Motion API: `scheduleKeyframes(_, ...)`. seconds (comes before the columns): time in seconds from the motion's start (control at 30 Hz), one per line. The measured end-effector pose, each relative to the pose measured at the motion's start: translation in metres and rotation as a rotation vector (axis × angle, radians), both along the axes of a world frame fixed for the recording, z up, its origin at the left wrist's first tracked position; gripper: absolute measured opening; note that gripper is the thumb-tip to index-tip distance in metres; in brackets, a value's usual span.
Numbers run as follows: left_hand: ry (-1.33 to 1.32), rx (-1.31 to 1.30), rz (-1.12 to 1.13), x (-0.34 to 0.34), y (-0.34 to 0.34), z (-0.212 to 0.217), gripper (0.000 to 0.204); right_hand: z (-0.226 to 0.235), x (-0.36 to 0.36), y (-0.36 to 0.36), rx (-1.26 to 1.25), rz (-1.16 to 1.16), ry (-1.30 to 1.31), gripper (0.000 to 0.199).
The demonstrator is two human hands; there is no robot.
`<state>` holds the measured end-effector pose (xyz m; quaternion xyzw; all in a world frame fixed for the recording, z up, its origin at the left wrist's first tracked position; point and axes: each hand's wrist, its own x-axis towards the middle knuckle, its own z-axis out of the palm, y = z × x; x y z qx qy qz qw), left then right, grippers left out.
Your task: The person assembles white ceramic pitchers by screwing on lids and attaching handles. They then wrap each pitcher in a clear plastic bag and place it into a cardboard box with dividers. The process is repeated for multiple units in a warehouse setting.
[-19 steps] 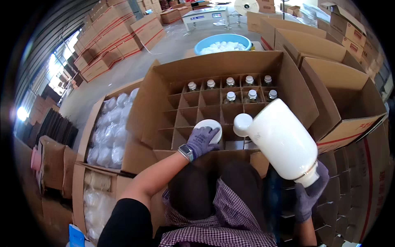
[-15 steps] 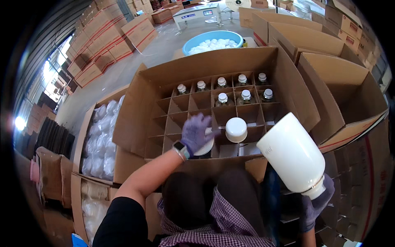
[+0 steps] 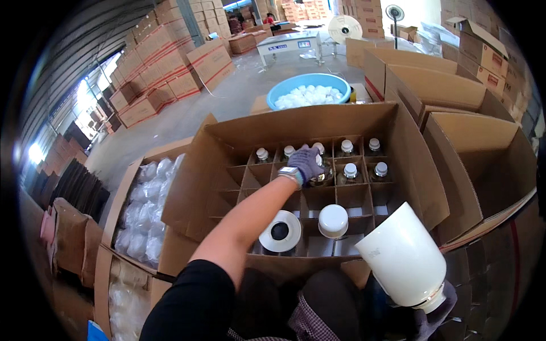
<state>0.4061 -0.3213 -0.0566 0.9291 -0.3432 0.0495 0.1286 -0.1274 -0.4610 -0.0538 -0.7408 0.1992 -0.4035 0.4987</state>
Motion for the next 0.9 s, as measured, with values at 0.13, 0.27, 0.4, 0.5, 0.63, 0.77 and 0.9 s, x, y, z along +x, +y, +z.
scheduleKeyframes(0.13,-0.249,-0.311,-0.098,-0.094,0.098,0.129,0.056,-0.006,-0.002,0.0,0.189,0.02,-0.119,0.061)
scheduleKeyframes(0.27,-0.24,-0.406,-0.235,-0.22,0.195,0.215,0.09,0.0,0.014,-0.007,0.425,0.179,-0.238,0.059)
scheduleKeyframes(0.4,0.196,-0.435,-0.324,-0.315,0.262,0.212,0.114,0.059,0.048,0.04,0.325,0.235,-0.201,0.066)
scheduleKeyframes(0.5,0.487,-0.35,-0.279,-0.363,0.289,0.171,0.125,0.104,0.067,0.08,0.107,0.415,-0.006,0.071)
scheduleKeyframes(0.63,0.09,-0.205,-0.266,-0.39,0.327,0.143,0.108,0.148,0.086,0.111,-0.269,0.775,0.087,0.059)
scheduleKeyframes(0.77,0.141,-0.121,-0.119,-0.403,0.396,0.12,0.083,0.13,0.1,0.136,-0.374,0.81,0.27,0.043)
scheduleKeyframes(0.9,0.799,-0.059,-0.101,-0.42,0.393,0.043,0.071,0.028,0.107,0.13,-0.004,0.83,0.451,0.027)
